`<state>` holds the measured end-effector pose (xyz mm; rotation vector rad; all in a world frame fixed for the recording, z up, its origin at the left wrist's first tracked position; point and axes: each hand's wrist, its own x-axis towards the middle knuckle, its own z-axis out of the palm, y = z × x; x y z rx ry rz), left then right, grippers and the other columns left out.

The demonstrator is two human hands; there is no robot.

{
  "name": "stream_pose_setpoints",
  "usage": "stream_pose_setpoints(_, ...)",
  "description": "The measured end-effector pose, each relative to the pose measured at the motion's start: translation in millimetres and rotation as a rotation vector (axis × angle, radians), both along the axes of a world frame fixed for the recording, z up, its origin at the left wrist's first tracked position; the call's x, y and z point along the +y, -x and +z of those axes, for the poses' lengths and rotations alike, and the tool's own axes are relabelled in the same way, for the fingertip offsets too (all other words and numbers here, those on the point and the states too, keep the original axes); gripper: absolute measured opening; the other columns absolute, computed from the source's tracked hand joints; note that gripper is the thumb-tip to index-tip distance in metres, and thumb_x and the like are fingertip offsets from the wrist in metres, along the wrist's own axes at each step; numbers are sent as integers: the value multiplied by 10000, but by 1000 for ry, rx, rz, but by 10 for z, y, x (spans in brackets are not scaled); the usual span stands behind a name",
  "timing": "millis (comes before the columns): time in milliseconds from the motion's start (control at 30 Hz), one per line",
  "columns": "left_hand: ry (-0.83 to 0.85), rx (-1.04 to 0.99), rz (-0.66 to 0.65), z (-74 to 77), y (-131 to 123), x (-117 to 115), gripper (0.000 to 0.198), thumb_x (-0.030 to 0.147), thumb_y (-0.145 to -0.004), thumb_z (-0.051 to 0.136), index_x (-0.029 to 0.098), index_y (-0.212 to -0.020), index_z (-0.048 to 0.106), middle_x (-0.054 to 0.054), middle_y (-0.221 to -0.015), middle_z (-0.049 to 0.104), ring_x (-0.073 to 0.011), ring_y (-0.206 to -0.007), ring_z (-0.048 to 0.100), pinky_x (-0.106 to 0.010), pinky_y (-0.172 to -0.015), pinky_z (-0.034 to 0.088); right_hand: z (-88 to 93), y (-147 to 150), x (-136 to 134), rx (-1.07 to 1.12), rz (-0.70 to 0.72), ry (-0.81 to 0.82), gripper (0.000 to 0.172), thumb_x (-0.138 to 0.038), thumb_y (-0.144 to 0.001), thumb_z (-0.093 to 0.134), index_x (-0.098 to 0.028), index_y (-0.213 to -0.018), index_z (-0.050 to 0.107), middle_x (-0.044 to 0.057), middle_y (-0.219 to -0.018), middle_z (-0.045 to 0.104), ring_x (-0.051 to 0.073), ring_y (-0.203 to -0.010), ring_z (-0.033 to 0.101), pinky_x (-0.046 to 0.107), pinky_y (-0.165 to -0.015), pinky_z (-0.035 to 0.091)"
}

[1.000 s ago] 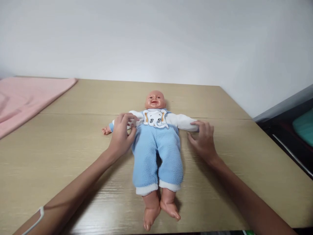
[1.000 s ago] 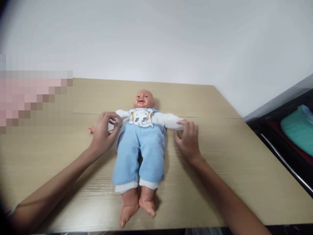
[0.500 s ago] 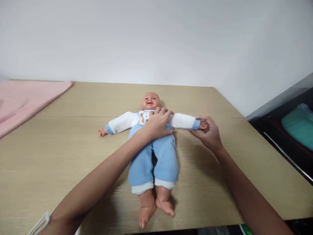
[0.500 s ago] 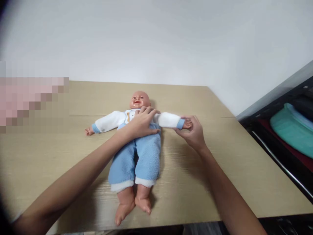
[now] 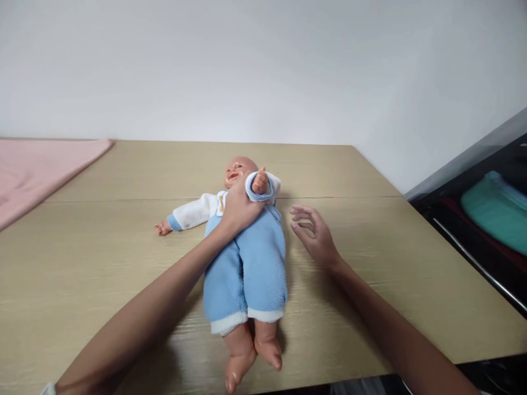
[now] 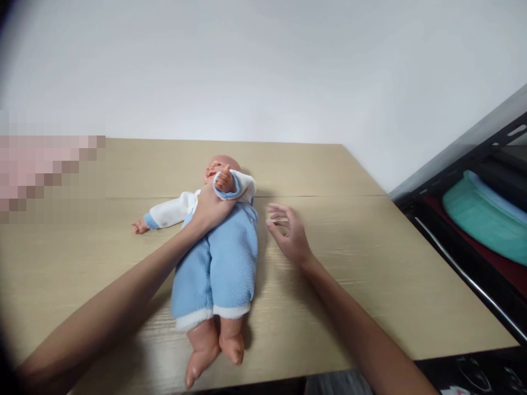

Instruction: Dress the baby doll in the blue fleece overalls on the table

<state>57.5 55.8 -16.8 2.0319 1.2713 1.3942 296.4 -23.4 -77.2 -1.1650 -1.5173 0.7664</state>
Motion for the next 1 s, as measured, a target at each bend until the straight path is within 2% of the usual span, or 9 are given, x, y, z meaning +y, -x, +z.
stream_pose_setpoints(67, 67, -103, 12, -13, 68, -5, 223, 427, -906, 729, 243, -1029, 701, -79, -1075, 812, -317, -1071, 750, -447, -1060, 568, -23, 112, -7, 51, 91, 78, 439, -508, -1028, 769, -272, -1387, 678, 127, -1395, 742, 263, -1218, 731, 486, -1114, 622)
stream_pose_setpoints(200, 138, -287, -42, -19, 173, -26, 298, 517, -885, 789, 250, -1010, 744, -80, -1116, 840, -345, -1200, 748, -482, -1209, 519, -49, 330, -27, 159, 246, 230, 507, -621, -1013, 759, -286, -1388, 693, 115, -1434, 747, 290, -1305, 714, 493, -1154, 590)
stream_pose_setpoints(300, 161, -418, -35, -26, 244, -43, 452, 501, -865, 835, 255, -1237, 762, -84, -1396, 803, -343, -1347, 712, -488, -1300, 457, -42, 437, -24, 231, 249, 247, 495, -629, -996, 774, -299, -1362, 720, 80, -1419, 758, 288, -1348, 681, 480, -1227, 524)
stream_pose_setpoints(367, 171, -485, -16, -31, 290, -57, 543, 500, -866, 855, 255, -1337, 747, -87, -1501, 758, -342, -1425, 677, -488, -1339, 419, -13, 508, -2, 295, 226, 260, 466, -601, -982, 796, -304, -1336, 737, 59, -1406, 759, 283, -1350, 666, 466, -1250, 487)
stream_pose_setpoints(500, 186, -579, 30, -25, 362, -81, 472, 535, -886, 861, 228, -1238, 792, -103, -1438, 792, -354, -1478, 649, -481, -1353, 407, 69, 700, 114, 412, 289, 325, 393, -562, -977, 798, -301, -1268, 765, 33, -1315, 769, 262, -1263, 673, 420, -1191, 491)
stream_pose_setpoints(667, 169, -684, 88, -54, 428, -76, 475, 526, -922, 851, 227, -1284, 775, -88, -1502, 770, -318, -1491, 655, -464, -1368, 400, 126, 930, 313, 413, 375, 280, 340, -574, -972, 794, -281, -1139, 753, 19, -1153, 736, 241, -1108, 655, 392, -1099, 503)
stream_pose_setpoints(800, 207, -796, 108, -108, 487, -60, 567, 538, -932, 863, 208, -1378, 746, -101, -1579, 721, -319, -1550, 612, -459, -1395, 371, 202, 1000, 419, 328, 429, 217, 403, -663, -970, 781, -266, -967, 720, 37, -1143, 649, 244, -1073, 595, 379, -1036, 511)
stream_pose_setpoints(933, 221, -878, 92, -152, 577, -16, 581, 587, -948, 841, 215, -1384, 740, -94, -1595, 708, -336, -1598, 562, -466, -1411, 355, 302, 1053, 496, 207, 472, 141, 509, -751, -955, 766, -250, -883, 713, 55, -1139, 608, 262, -1086, 572, 406, -1073, 509)
stream_pose_setpoints(1000, 244, -877, 46, -168, 641, 14, 583, 624, -988, 774, 222, -1408, 727, -93, -1572, 724, -336, -1581, 582, -481, -1394, 389, 326, 1101, 520, 223, 481, 145, 497, -752, -949, 777, -257, -922, 742, 61, -1181, 641, 281, -1164, 591, 425, -1136, 499)
